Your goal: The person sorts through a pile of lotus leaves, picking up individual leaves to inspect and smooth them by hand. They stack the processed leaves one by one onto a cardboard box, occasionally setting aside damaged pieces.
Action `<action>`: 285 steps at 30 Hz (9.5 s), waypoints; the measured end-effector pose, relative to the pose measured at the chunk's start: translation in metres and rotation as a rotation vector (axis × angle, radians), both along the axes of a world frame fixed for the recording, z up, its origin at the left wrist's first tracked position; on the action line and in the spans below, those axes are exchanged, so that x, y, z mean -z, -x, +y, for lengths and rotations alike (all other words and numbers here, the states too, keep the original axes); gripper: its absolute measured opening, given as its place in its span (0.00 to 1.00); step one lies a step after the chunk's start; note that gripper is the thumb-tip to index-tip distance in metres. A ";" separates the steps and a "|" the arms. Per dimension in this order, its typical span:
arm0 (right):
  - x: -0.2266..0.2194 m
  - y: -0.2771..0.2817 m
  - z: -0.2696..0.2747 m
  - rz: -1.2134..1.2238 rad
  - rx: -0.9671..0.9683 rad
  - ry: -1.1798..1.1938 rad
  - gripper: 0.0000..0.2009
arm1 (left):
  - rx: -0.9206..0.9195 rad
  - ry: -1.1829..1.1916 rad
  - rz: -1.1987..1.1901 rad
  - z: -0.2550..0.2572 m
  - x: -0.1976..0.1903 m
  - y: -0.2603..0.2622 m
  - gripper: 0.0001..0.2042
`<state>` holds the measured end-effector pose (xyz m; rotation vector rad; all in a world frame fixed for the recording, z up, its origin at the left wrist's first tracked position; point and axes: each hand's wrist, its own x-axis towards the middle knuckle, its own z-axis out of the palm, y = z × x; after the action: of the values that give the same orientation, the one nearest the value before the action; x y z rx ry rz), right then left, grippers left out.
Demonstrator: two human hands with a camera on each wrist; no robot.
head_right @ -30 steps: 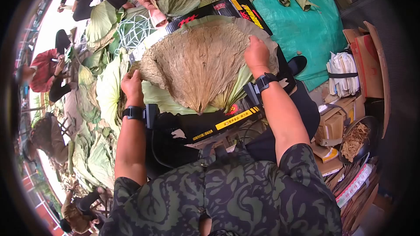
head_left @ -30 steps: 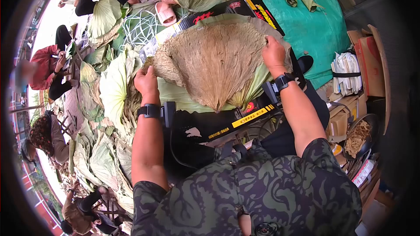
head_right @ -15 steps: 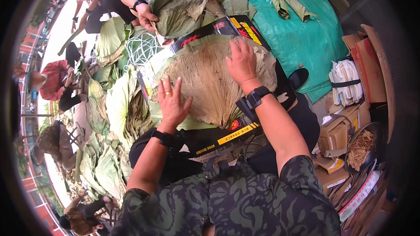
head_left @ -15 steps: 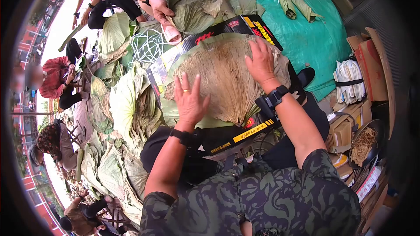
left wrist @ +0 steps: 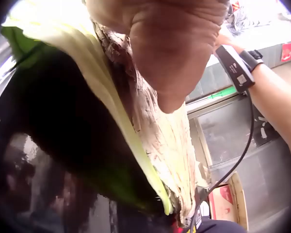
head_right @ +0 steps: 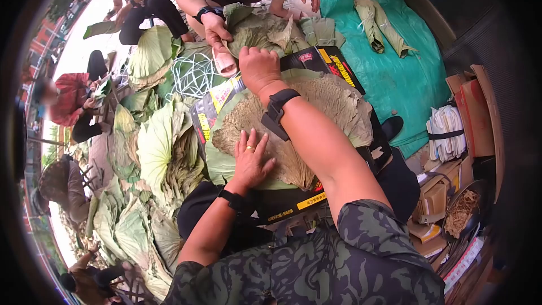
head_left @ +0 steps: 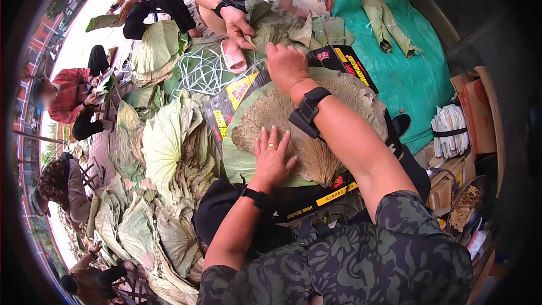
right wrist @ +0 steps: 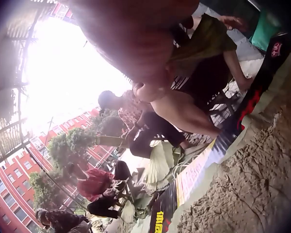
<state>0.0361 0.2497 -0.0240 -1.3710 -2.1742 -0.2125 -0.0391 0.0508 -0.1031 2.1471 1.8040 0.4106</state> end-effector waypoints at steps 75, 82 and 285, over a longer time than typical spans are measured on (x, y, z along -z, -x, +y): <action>0.084 -0.108 -0.175 -0.112 0.009 0.731 0.32 | -0.321 -0.347 0.046 0.002 -0.004 -0.017 0.35; 0.084 -0.109 -0.176 -0.087 0.013 0.764 0.32 | -0.186 0.099 0.190 -0.002 0.028 0.002 0.32; 0.070 -0.140 -0.234 -0.141 -0.074 0.735 0.33 | 0.410 0.116 -0.099 -0.037 -0.069 -0.030 0.17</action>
<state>0.1761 0.0158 -0.0943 -1.6734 -2.5383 0.5950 -0.0089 0.0140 -0.0342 2.2917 1.2578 0.2977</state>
